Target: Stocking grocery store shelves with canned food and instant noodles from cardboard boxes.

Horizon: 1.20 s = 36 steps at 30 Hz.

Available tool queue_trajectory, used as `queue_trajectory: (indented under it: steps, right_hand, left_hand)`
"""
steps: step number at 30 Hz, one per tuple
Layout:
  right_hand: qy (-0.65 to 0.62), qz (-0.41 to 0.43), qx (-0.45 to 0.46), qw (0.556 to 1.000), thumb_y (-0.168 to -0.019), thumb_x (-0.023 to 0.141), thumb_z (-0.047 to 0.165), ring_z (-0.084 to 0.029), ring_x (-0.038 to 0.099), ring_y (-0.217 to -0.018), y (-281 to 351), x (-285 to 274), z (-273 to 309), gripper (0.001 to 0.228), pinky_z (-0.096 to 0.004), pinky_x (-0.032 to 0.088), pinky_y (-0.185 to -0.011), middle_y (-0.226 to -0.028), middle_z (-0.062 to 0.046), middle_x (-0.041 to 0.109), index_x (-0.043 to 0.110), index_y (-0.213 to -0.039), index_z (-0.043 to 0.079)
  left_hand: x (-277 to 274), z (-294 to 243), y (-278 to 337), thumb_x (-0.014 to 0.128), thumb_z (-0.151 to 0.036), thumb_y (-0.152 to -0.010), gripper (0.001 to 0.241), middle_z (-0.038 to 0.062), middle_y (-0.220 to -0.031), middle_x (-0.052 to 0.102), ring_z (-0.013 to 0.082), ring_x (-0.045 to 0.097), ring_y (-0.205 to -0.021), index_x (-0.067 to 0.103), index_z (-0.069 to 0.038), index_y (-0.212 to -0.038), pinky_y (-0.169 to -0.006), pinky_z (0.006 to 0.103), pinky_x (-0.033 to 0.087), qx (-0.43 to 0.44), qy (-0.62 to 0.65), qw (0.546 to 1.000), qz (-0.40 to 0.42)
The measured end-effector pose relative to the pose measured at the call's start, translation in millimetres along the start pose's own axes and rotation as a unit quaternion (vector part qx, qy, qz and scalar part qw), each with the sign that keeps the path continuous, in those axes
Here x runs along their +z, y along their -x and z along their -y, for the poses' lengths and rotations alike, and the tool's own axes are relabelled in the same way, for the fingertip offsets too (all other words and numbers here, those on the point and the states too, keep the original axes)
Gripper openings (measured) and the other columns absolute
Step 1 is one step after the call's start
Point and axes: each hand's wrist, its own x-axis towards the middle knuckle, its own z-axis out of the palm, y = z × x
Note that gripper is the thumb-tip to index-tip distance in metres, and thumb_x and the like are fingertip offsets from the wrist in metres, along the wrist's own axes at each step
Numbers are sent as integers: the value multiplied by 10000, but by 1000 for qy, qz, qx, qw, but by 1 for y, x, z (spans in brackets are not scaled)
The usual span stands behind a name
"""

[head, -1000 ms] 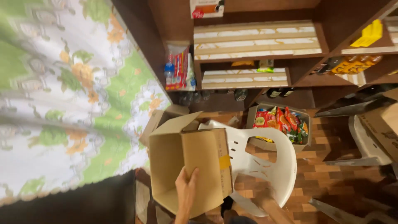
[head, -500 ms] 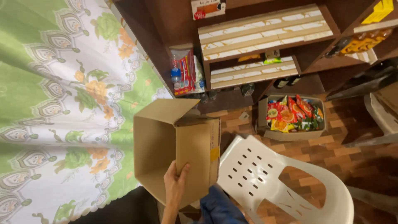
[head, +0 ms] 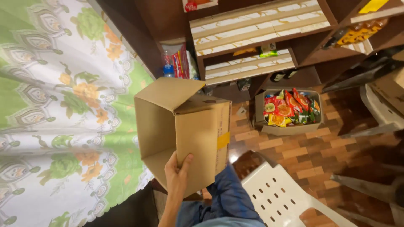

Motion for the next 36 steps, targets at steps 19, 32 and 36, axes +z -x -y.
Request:
queue_trajectory:
  steps: [19,32,36]
  right_hand:
    - [-296,-112,-17,948,-973,607,429,-242,557,-1305,-332,-172,-16,569,-440,466,-1082,-1383,-105,628,529,-1433,102]
    - [-410,121,158,890,-882,556,613,-219,409,-1447,-457,-85,-24,842,-435,352,-1145,-1592,-6,455,374,-1593,201]
    - [-423,1,10,906,-928,692,379,-209,372,-1459,-512,5,-78,765,-336,308,-1165,-1574,-84,439,352,-1552,96]
  left_hand:
    - [187,98,-82,708,-225,-923,278,63,-1004,756,117,686,-881,679,-9,-1096,-769,280,546,-145,201,967,52]
    - [224,367,-149,586,-511,-989,600,67,-954,753,142,648,-815,740,58,-1100,-737,308,522,-291,230,909,-189]
    - [214,424,-221,548,-557,-958,627,91,-1140,753,193,688,-1010,710,5,-1183,-875,342,539,-313,225,915,-122]
